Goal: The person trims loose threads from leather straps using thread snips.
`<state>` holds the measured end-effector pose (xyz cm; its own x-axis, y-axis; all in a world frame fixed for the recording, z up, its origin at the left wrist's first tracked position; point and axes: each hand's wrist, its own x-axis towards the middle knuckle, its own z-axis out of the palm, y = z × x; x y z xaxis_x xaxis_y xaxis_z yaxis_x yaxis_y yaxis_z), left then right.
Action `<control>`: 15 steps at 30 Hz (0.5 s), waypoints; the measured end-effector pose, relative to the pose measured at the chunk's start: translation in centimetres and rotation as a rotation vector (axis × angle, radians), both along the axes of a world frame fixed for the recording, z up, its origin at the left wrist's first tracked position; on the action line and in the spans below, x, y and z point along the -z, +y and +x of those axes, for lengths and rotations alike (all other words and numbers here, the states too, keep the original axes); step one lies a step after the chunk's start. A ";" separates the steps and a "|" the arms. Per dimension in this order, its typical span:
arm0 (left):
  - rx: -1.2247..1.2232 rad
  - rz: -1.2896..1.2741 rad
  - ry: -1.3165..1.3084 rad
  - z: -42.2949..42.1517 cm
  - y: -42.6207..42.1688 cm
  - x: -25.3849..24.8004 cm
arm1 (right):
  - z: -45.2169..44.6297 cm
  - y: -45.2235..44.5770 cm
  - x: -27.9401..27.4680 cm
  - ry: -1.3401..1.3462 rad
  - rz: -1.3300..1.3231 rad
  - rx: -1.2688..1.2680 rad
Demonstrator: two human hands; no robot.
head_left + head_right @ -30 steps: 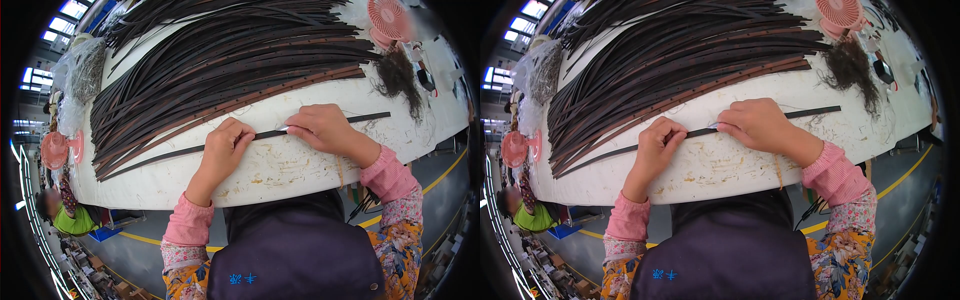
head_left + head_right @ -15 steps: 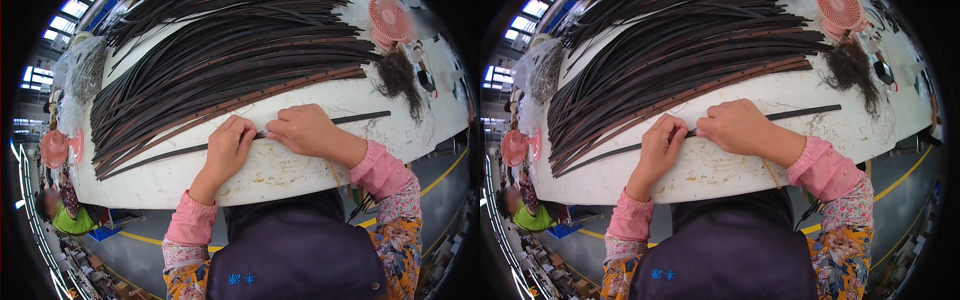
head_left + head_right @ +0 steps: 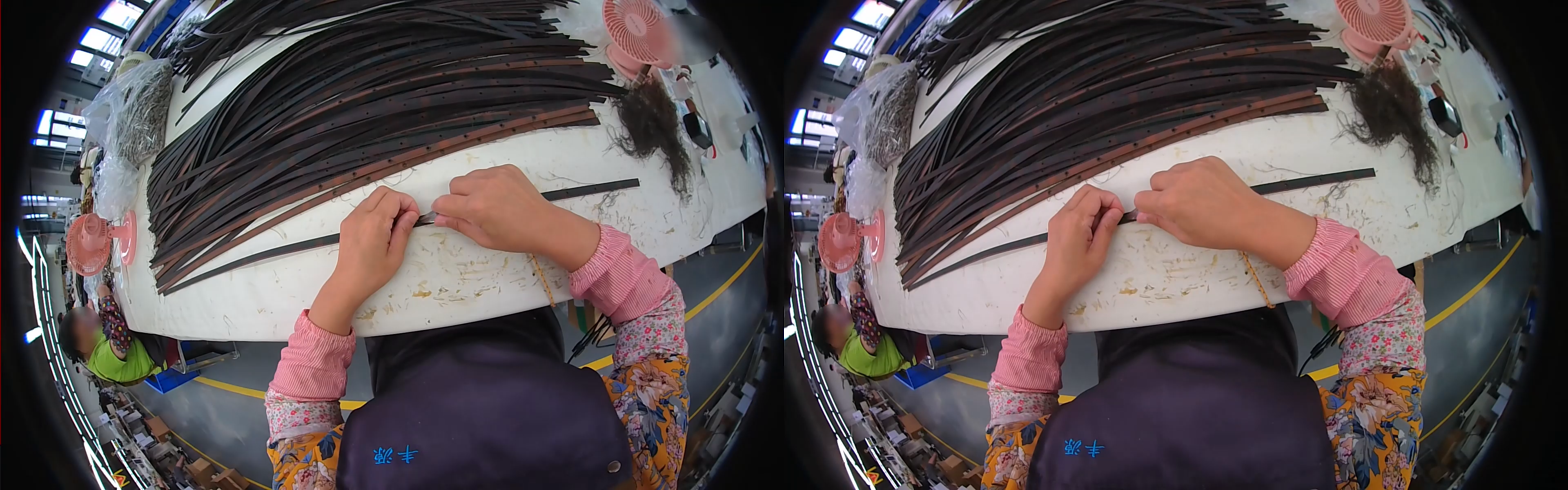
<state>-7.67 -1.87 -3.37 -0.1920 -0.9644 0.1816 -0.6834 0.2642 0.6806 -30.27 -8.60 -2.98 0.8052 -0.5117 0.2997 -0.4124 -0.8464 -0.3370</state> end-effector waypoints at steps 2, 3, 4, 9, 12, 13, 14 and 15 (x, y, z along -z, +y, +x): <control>-0.001 0.005 0.002 0.0 0.0 0.0 | 0.0 0.1 0.1 0.001 -0.003 0.002; -0.001 0.009 0.003 0.0 0.0 -0.1 | 0.0 0.1 0.2 0.002 -0.006 0.005; -0.001 0.009 0.003 0.0 0.0 0.0 | 0.0 0.1 0.4 0.002 -0.006 0.005; -0.022 0.013 0.033 0.0 0.1 -0.1 | -0.2 0.1 1.0 -0.028 -0.006 0.026; -0.023 0.003 0.033 0.0 0.0 0.1 | -0.5 0.0 0.9 -0.015 0.041 0.051; -0.024 0.002 0.034 0.0 0.1 0.1 | -0.4 0.1 0.9 -0.014 0.040 0.051; -0.026 0.006 0.036 0.0 0.1 0.0 | -0.4 0.1 0.8 -0.014 0.025 0.044; -0.027 0.009 0.039 0.0 0.1 0.0 | -0.3 0.1 0.8 -0.013 0.010 0.037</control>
<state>-7.68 -1.79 -3.39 -0.1587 -0.9709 0.1793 -0.6635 0.2394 0.7088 -30.60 -8.53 -3.80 0.7819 -0.5440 0.3045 -0.4387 -0.8271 -0.3513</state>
